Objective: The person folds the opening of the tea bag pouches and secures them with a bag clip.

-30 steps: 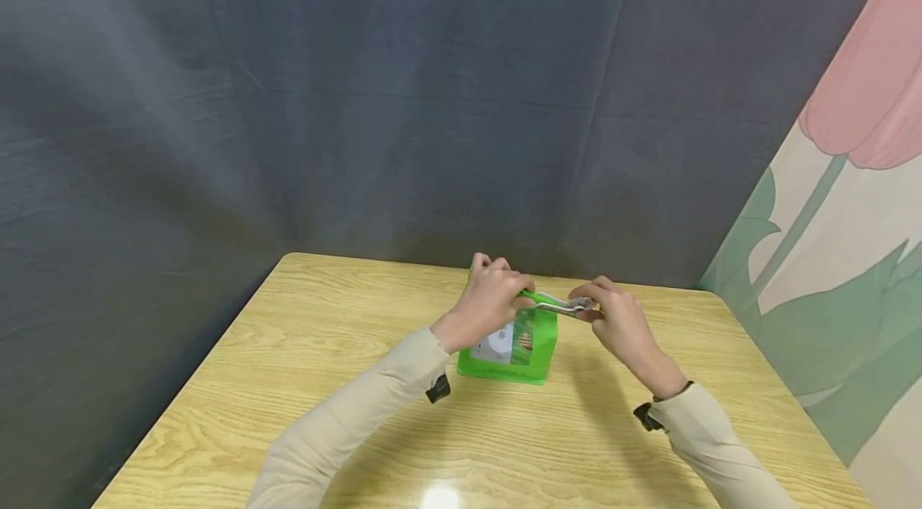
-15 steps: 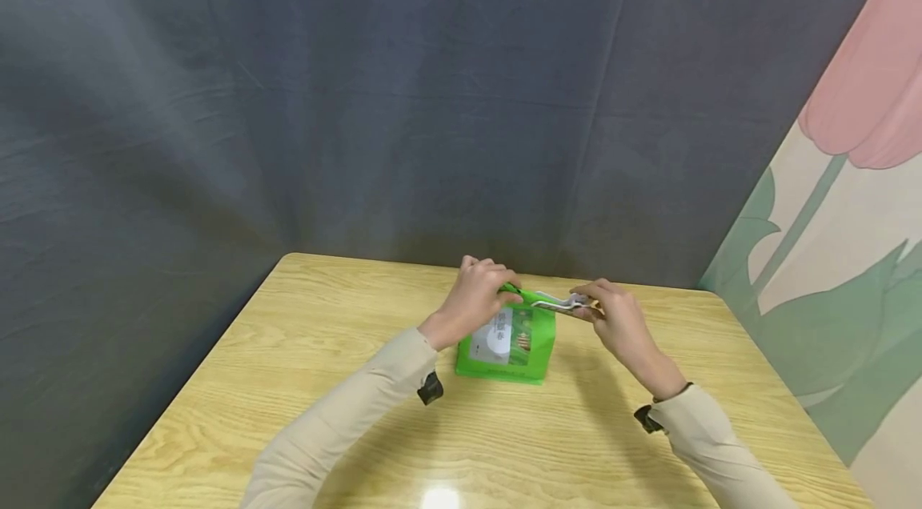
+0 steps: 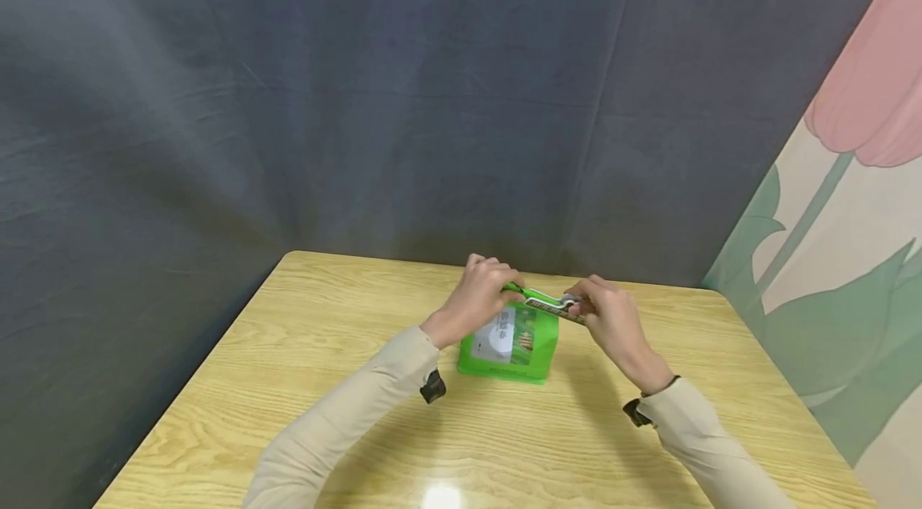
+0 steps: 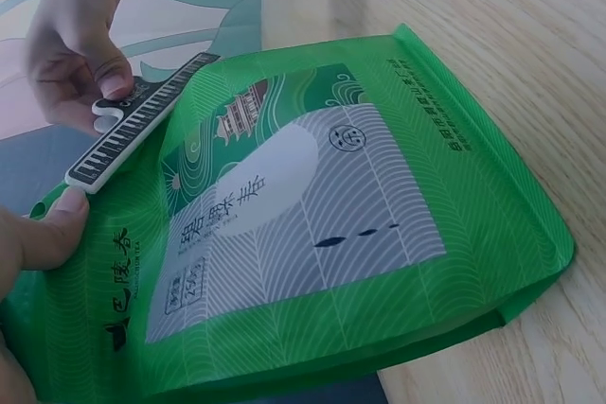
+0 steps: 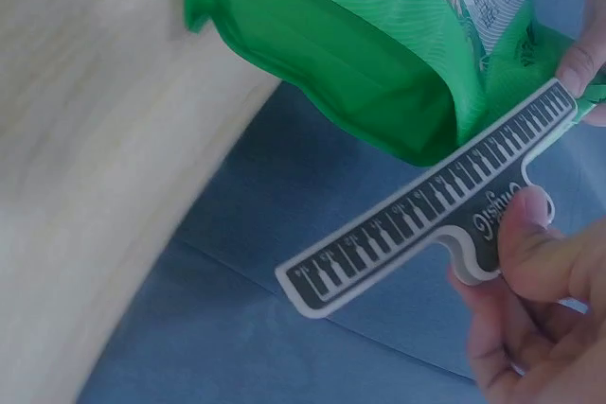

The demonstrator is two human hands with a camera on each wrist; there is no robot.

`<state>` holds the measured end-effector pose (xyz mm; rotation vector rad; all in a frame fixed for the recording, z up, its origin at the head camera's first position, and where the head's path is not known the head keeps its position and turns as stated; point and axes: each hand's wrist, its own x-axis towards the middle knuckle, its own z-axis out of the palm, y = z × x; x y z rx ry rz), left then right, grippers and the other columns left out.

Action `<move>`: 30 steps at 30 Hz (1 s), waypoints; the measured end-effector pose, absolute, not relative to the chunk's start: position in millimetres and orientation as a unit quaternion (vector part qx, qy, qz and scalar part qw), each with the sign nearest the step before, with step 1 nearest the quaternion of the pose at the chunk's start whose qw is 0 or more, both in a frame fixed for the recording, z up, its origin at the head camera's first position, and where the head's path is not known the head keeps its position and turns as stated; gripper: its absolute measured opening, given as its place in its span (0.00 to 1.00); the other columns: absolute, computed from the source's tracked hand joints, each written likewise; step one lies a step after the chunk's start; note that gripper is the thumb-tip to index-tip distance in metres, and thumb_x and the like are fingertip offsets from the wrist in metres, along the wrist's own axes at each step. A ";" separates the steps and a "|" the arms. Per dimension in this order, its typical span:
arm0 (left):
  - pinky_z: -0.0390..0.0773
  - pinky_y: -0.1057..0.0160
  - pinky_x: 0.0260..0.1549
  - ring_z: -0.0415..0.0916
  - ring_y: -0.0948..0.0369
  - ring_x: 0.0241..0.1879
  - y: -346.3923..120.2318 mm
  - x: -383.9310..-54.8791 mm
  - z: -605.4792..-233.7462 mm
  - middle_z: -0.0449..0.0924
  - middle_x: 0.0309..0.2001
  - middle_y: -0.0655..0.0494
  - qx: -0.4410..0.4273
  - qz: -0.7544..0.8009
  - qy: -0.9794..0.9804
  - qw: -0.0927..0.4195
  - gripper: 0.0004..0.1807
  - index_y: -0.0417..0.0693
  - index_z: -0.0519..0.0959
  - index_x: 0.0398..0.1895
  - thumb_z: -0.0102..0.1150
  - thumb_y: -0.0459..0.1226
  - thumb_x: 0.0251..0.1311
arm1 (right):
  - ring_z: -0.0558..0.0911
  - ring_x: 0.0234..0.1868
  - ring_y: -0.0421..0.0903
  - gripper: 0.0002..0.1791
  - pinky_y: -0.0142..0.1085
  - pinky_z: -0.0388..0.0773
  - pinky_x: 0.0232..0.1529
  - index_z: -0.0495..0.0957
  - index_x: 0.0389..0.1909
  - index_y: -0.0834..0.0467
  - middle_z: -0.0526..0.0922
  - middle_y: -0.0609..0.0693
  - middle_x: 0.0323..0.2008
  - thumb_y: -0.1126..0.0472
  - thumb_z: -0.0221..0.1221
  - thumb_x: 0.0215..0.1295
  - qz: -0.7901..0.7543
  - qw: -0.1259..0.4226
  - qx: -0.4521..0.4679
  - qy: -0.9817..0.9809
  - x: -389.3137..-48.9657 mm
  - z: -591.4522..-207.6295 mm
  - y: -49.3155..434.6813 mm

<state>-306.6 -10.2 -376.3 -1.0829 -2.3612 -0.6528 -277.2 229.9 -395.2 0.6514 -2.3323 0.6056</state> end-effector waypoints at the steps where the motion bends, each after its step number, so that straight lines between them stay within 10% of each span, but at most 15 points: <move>1: 0.64 0.60 0.45 0.76 0.66 0.36 -10.5 -307.1 -376.4 0.86 0.37 0.63 -0.394 -0.235 -0.858 0.230 0.09 0.52 0.87 0.39 0.71 0.41 0.54 | 0.75 0.22 0.41 0.11 0.39 0.72 0.23 0.83 0.29 0.61 0.80 0.49 0.26 0.76 0.73 0.47 0.228 0.311 0.250 -0.888 -277.7 -393.9 228.8; 16: 0.74 0.64 0.46 0.75 0.59 0.45 -30.4 -308.4 -375.4 0.83 0.44 0.56 -0.384 -0.317 -0.825 0.268 0.14 0.46 0.84 0.46 0.69 0.39 0.58 | 0.79 0.30 0.49 0.16 0.41 0.73 0.27 0.82 0.44 0.67 0.80 0.59 0.39 0.73 0.70 0.54 0.244 0.252 0.246 -0.904 -277.4 -394.9 229.6; 30: 0.78 0.68 0.35 0.81 0.63 0.32 -42.4 -310.4 -378.5 0.84 0.33 0.57 -0.347 -0.347 -0.821 0.292 0.05 0.45 0.86 0.35 0.70 0.37 0.56 | 0.75 0.22 0.41 0.12 0.39 0.70 0.24 0.84 0.30 0.61 0.80 0.48 0.25 0.79 0.70 0.48 0.246 0.315 0.239 -0.885 -281.6 -398.6 228.3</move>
